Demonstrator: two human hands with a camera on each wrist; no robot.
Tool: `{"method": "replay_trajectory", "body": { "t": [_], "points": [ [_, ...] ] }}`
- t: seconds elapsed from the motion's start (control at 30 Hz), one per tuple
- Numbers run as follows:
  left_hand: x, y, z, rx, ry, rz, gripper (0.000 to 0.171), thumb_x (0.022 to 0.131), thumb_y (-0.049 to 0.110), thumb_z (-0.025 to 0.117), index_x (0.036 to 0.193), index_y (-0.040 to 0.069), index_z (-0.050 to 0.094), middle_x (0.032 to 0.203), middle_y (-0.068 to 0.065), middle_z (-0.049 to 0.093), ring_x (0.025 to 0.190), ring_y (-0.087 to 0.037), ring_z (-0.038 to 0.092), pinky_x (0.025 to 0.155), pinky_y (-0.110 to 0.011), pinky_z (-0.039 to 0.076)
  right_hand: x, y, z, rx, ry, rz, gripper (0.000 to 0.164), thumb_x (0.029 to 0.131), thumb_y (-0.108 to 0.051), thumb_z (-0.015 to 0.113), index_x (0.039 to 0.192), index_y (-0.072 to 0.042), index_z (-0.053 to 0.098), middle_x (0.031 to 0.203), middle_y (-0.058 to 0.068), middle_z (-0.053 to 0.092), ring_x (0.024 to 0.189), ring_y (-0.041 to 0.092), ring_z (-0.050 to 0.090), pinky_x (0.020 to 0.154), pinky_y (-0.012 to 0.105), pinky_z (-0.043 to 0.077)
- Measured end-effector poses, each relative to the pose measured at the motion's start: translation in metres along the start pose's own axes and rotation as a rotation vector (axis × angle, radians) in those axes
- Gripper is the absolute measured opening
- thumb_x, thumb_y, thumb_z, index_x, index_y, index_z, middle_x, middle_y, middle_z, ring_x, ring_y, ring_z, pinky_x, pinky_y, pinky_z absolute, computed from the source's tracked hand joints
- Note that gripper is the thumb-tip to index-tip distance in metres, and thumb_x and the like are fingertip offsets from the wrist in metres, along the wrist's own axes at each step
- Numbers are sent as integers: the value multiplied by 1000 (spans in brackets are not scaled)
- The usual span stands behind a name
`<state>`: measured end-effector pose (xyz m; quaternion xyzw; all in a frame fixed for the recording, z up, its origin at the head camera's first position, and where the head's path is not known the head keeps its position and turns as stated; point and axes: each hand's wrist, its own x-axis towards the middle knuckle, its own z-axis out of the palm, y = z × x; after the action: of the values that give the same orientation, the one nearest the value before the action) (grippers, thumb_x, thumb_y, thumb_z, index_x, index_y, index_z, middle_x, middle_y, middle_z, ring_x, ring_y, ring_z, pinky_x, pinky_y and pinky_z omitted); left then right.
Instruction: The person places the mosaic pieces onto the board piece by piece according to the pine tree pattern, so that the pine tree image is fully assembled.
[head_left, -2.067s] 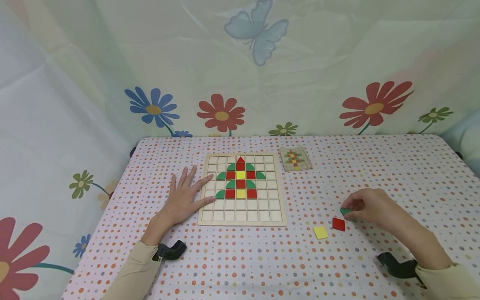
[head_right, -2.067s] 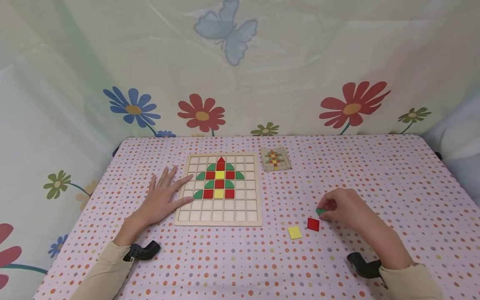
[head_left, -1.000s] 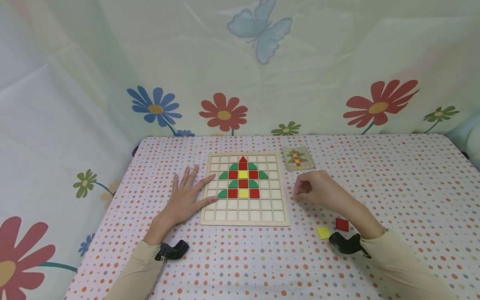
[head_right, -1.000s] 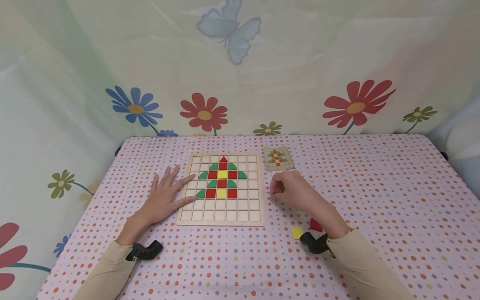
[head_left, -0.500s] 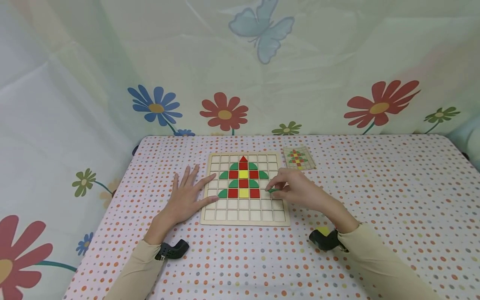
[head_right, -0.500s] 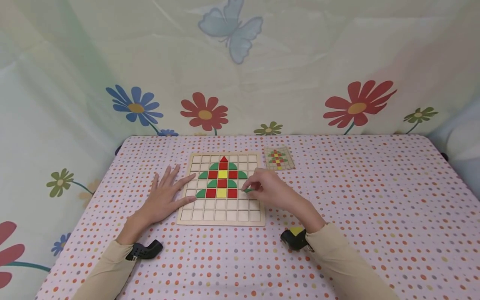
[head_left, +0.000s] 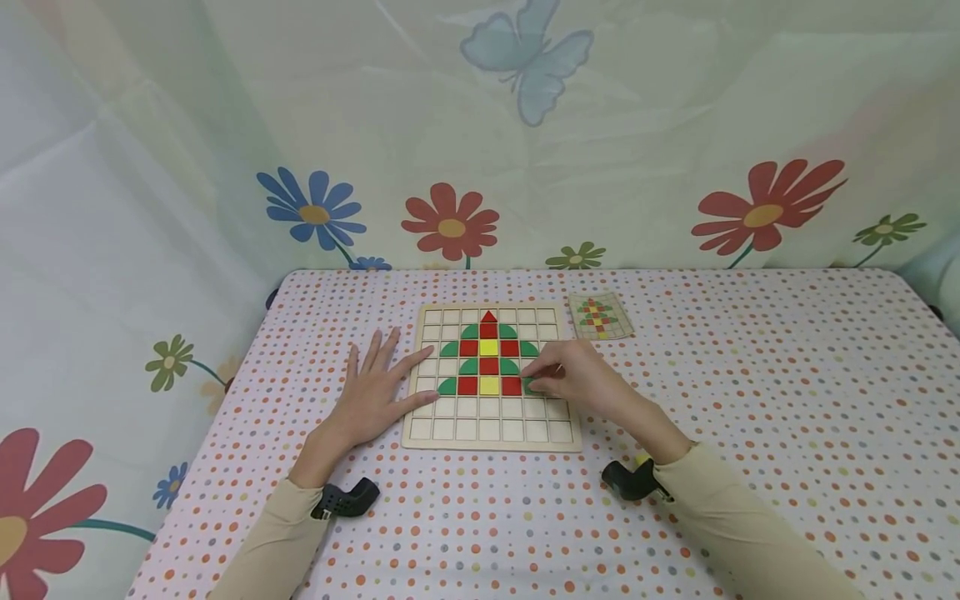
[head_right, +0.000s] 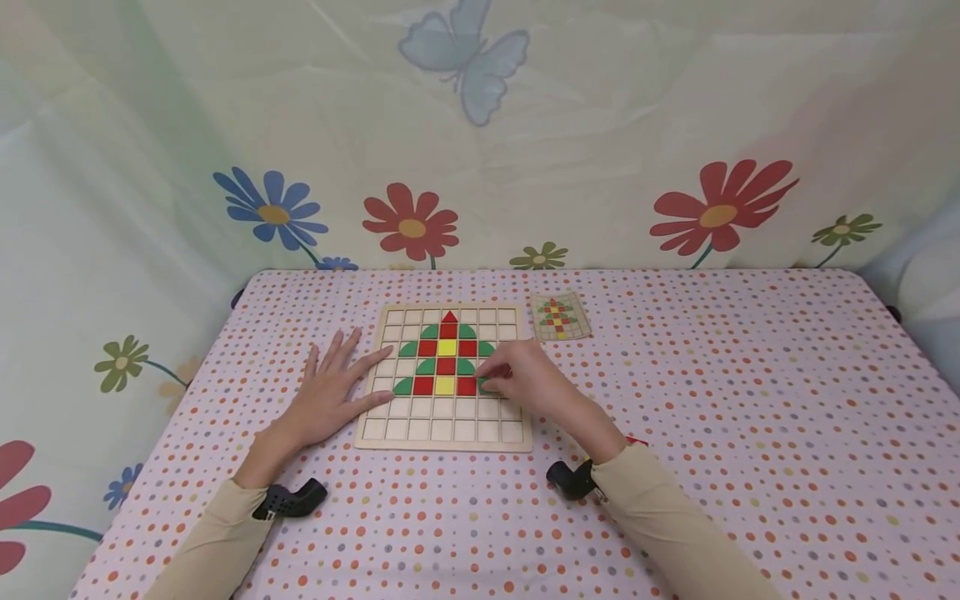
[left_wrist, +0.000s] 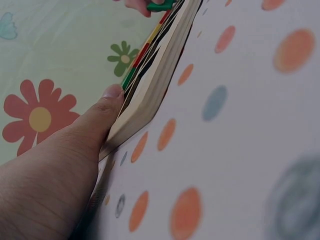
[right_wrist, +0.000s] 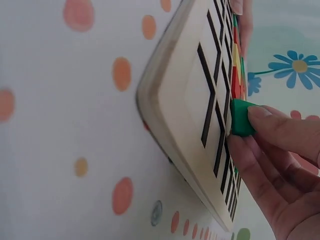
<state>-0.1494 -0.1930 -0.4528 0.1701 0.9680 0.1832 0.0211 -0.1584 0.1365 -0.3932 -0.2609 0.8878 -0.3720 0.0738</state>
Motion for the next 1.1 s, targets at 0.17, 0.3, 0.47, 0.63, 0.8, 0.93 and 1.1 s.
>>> {"method": "replay_trajectory", "body": {
  "t": [0.17, 0.3, 0.47, 0.63, 0.8, 0.93, 1.1],
  "points": [
    [0, 1, -1, -10, -2, -6, 76, 95, 62, 65, 160, 28, 45, 174, -19, 12, 160, -45, -2, 122, -71, -5, 1, -3, 3, -36, 2, 0, 15, 86, 7, 81, 99, 0, 83, 89, 3, 73, 78, 12, 57, 67, 23, 50],
    [1, 2, -1, -5, -12, -15, 77, 95, 63, 63, 161, 29, 45, 174, -18, 11, 160, -44, -3, 122, -71, -5, 1, -5, 3, -44, 7, 15, 15, 87, 8, 80, 99, 1, 83, 89, 4, 72, 77, 12, 57, 66, 23, 49],
    [1, 2, -2, 0, -19, -20, 77, 95, 63, 63, 161, 29, 44, 174, -18, 11, 160, -43, -3, 122, -71, -5, 1, -9, 5, -78, -2, 64, 15, 88, 9, 78, 101, 3, 82, 89, 5, 71, 80, 15, 62, 67, 24, 52],
    [0, 2, -2, -5, -18, -20, 77, 95, 63, 64, 161, 28, 44, 174, -19, 11, 160, -44, -3, 122, -71, -5, 3, -14, 8, -160, -4, 62, 15, 88, 10, 77, 101, 5, 82, 92, 9, 72, 89, 24, 69, 74, 30, 59],
    [1, 1, -1, -3, -14, -18, 77, 95, 64, 63, 161, 29, 44, 174, -18, 11, 160, -43, -3, 122, -71, -5, 5, -17, 9, -194, -7, 78, 14, 89, 11, 76, 100, 5, 82, 93, 10, 73, 92, 27, 70, 75, 32, 60],
    [1, 1, -1, -1, -9, -12, 77, 95, 64, 64, 161, 29, 44, 174, -18, 11, 160, -44, -2, 122, -71, -5, 6, -20, 9, -197, -24, 110, 14, 90, 11, 75, 101, 6, 81, 95, 12, 73, 95, 28, 70, 77, 32, 61],
    [0, 2, -2, -2, -15, -12, 77, 95, 63, 64, 161, 29, 44, 174, -18, 11, 160, -44, -3, 122, -71, -5, 10, -23, 11, -224, -42, 144, 14, 90, 12, 74, 101, 6, 81, 100, 14, 76, 99, 29, 72, 81, 34, 62]
  ]
}}
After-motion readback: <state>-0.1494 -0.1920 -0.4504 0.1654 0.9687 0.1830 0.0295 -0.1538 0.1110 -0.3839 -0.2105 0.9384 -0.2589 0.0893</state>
